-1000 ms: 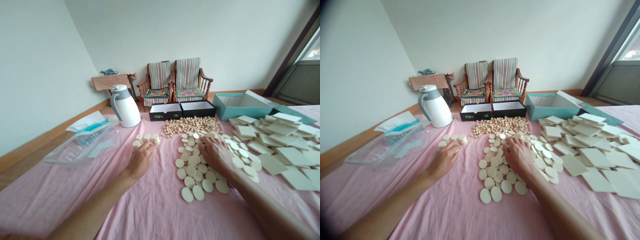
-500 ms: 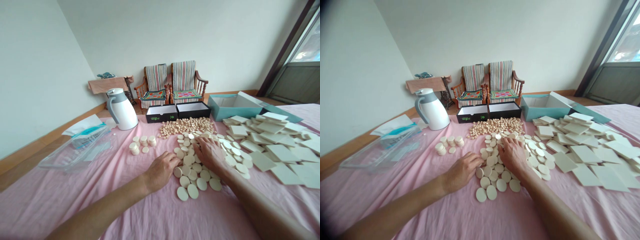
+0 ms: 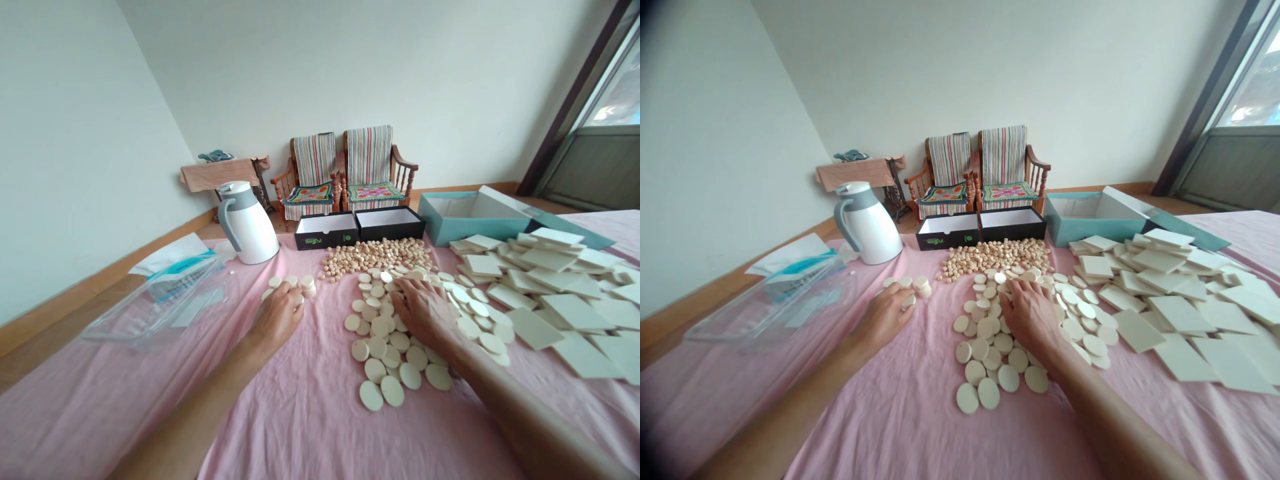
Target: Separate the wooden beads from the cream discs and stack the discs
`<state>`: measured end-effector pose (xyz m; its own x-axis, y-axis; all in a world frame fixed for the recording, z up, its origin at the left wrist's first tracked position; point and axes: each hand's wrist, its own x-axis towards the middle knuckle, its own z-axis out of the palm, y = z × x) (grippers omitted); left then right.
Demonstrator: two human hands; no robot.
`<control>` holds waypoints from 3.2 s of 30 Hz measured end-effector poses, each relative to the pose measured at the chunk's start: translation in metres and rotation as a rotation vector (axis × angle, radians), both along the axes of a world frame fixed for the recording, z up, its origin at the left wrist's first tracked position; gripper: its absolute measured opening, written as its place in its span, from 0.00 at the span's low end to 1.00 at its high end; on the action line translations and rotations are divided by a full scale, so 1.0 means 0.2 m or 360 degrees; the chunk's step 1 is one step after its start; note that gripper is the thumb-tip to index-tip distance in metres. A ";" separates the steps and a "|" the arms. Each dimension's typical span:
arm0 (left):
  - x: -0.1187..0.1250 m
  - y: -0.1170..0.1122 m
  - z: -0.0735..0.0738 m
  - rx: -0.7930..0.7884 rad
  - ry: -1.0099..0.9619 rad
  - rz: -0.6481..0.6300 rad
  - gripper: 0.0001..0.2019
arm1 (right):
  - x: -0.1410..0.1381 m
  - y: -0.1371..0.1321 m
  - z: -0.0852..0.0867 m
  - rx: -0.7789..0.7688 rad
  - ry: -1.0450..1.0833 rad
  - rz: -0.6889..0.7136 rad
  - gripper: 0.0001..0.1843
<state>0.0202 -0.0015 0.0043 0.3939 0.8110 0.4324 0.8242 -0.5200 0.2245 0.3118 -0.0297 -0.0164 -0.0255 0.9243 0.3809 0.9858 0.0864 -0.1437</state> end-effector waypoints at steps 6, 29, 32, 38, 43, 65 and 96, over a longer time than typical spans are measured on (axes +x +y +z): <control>-0.01 0.02 -0.03 0.0005 0.0453 0.0162 0.07 | 0.01 0.01 -0.02 -0.0015 -0.0002 0.0008 0.19; 0.26 -0.13 -0.07 -0.0205 -0.0152 -0.0595 0.14 | 0.01 0.01 -0.01 -0.0024 -0.0016 0.0002 0.21; 0.17 -0.09 -0.01 -0.0065 -0.0090 -0.0397 0.12 | 0.01 0.00 -0.01 -0.0016 -0.0024 -0.0006 0.20; 0.00 -0.01 0.05 0.0149 0.0292 0.0077 0.05 | 0.01 0.00 -0.01 0.0008 -0.0050 -0.0005 0.20; -0.01 -0.02 0.03 0.0181 0.0582 0.0195 0.06 | 0.01 0.01 -0.02 -0.0002 -0.0025 0.0002 0.20; 0.02 -0.02 -0.01 0.0157 0.0756 0.0167 0.11 | 0.01 0.01 -0.02 0.0017 -0.0050 0.0003 0.20; 0.04 -0.07 0.09 -0.0103 0.0062 -0.0403 0.17 | 0.02 0.01 -0.03 0.0016 -0.0052 0.0008 0.19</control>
